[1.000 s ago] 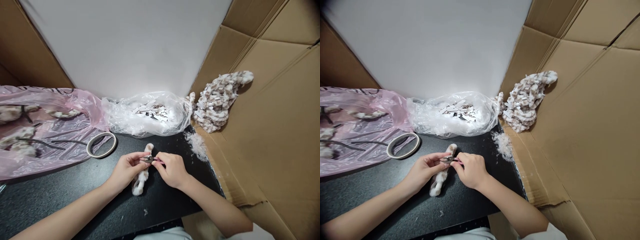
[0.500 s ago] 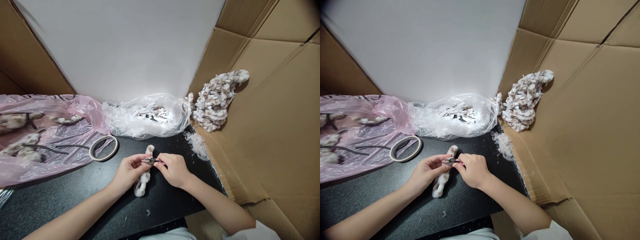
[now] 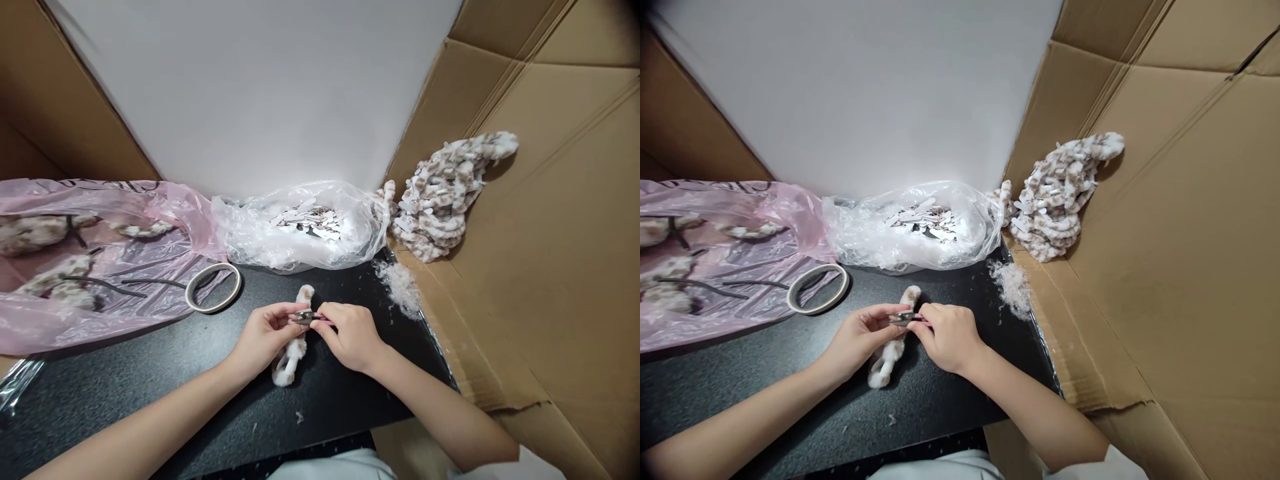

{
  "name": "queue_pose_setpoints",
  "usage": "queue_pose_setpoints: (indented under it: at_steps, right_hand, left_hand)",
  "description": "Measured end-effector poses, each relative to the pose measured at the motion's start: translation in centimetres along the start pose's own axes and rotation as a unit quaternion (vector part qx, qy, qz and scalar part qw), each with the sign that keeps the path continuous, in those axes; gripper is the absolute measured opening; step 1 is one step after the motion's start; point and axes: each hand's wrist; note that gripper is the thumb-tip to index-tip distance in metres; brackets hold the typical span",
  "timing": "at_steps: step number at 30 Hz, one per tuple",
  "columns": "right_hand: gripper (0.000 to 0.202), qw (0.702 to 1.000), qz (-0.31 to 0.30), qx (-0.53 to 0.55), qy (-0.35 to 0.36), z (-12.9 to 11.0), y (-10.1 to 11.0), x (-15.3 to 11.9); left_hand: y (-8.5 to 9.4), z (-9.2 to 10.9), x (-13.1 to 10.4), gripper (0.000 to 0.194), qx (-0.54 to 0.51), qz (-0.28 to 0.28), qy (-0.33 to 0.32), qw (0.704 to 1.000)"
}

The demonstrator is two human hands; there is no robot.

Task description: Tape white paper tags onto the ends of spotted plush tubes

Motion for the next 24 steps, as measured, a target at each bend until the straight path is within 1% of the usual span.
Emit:
queue_pose_setpoints:
  at_steps: [4,6,9,11,13,15,16,17,18,19,20,21,22,24]
  right_hand:
    - [0.026,1.000,0.005,0.010,-0.001,0.1,0.1,-0.1]
    - [0.029,1.000,0.002,0.012,0.005,0.2,0.3,-0.2]
    - [0.031,1.000,-0.006,0.025,0.003,0.4,1.0,-0.2]
    - [0.029,0.999,0.010,0.044,-0.019,0.8,1.9,0.0]
    - [0.030,0.996,0.049,0.065,-0.045,1.8,3.3,0.2]
    - [0.035,0.991,0.089,0.069,-0.073,3.3,5.1,0.2]
    - [0.036,0.989,0.103,0.052,-0.095,4.3,6.1,0.0]
    - [0.035,0.986,0.110,0.023,-0.126,5.5,7.1,-0.4]
    - [0.035,0.981,0.104,-0.020,-0.165,6.8,8.0,-0.9]
    - [0.034,0.969,0.100,-0.079,-0.212,8.3,8.8,-1.6]
    - [0.035,0.949,0.098,-0.146,-0.262,9.7,9.5,-2.5]
    - [0.038,0.931,0.089,-0.194,-0.297,11.2,10.0,-3.3]
    - [0.040,0.916,0.085,-0.229,-0.320,12.7,10.2,-4.2]
    - [0.041,0.897,0.080,-0.284,-0.328,15.2,10.3,-5.9]
  left_hand:
    - [0.1,0.1,-0.1,0.039,-0.007,0.000,0.007,1.000]
    - [0.3,0.1,0.0,0.039,-0.006,0.001,0.008,1.000]
    - [0.6,0.0,0.2,0.040,0.003,0.012,0.004,1.000]
    - [0.8,0.0,0.3,0.041,0.009,0.018,0.004,1.000]
    - [0.9,0.1,0.4,0.043,0.012,0.023,0.003,1.000]
    - [0.9,0.3,0.4,0.043,0.005,0.025,0.001,1.000]
    - [0.9,0.4,0.3,0.043,0.001,0.023,-0.001,1.000]
    - [0.9,0.5,0.3,0.043,-0.003,0.020,-0.002,1.000]
    - [1.0,0.6,0.2,0.043,-0.007,0.014,-0.002,1.000]
    - [1.0,0.7,0.1,0.043,-0.012,0.008,0.000,1.000]
    - [1.0,0.8,0.0,0.043,-0.019,0.000,0.004,1.000]
    - [1.0,0.9,0.0,0.044,-0.031,-0.006,0.008,0.999]
    - [0.9,1.0,-0.1,0.045,-0.047,-0.011,0.014,0.999]
    - [0.9,1.2,0.0,0.043,-0.082,-0.015,0.032,0.996]
Point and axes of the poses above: each hand's wrist, its own x-axis towards the middle knuckle, its own y-axis out of the back of the hand, z = x × y, and after that the axes turned 4 degrees about z, right-handed
